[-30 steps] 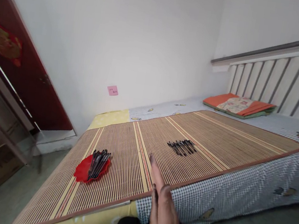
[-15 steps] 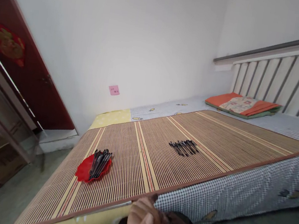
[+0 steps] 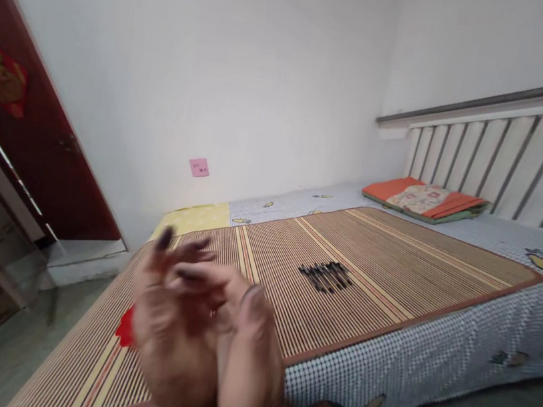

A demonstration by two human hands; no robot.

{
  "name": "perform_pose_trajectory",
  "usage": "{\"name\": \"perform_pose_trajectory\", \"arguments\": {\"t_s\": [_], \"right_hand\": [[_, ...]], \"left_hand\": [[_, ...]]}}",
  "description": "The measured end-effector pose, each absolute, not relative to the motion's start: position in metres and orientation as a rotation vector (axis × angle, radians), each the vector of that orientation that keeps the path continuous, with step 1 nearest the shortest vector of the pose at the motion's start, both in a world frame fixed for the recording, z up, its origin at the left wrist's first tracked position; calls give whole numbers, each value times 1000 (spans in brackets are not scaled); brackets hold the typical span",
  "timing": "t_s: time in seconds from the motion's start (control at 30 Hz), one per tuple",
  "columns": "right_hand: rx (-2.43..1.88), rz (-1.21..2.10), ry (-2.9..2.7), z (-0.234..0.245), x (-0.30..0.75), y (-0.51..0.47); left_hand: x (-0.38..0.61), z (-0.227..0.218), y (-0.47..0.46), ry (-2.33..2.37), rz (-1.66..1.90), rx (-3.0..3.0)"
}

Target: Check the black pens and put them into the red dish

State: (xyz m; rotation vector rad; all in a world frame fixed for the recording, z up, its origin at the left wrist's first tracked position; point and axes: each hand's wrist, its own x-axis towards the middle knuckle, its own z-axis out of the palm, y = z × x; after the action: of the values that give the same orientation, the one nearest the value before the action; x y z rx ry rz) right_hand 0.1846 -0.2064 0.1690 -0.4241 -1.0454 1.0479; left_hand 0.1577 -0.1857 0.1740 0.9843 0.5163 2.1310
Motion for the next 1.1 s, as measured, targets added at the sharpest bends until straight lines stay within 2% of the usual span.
{"name": "perform_pose_trajectory", "arguments": {"t_s": [0.07, 0.1, 0.23, 0.3, 0.33, 0.43, 0.53, 0.67, 0.8, 1.1], "right_hand": [[-370, 1038, -1073, 146, 173, -203], [-397, 1039, -1089, 129, 169, -200], [-749, 1057, -1111, 64, 177, -167], [-838, 1100, -1163, 45, 200, -143], [-915, 1018, -1210, 39, 216, -130], [-1356, 406, -1330, 24, 278, -90], [-1619, 222, -1245, 3, 344, -51], [-1957, 107, -1209, -34, 395, -10], [-2170, 40, -1285, -60, 403, 7], [-2286, 6, -1386, -65, 402, 15]], "left_hand": [[147, 168, -174, 616, 2318, 759], [140, 154, -165, 687, 2302, 648], [121, 68, -113, 874, 1640, 299], [125, 34, -91, 917, 1564, 234], [131, 24, -82, 928, 1551, 219], [152, 14, -63, 910, 1473, 210], [169, 12, -49, 866, 1408, 280], [185, -12, -22, 950, 1433, 524], [201, -34, 5, 1038, 1397, 668], [201, -35, -2, 975, 1360, 663]]}}
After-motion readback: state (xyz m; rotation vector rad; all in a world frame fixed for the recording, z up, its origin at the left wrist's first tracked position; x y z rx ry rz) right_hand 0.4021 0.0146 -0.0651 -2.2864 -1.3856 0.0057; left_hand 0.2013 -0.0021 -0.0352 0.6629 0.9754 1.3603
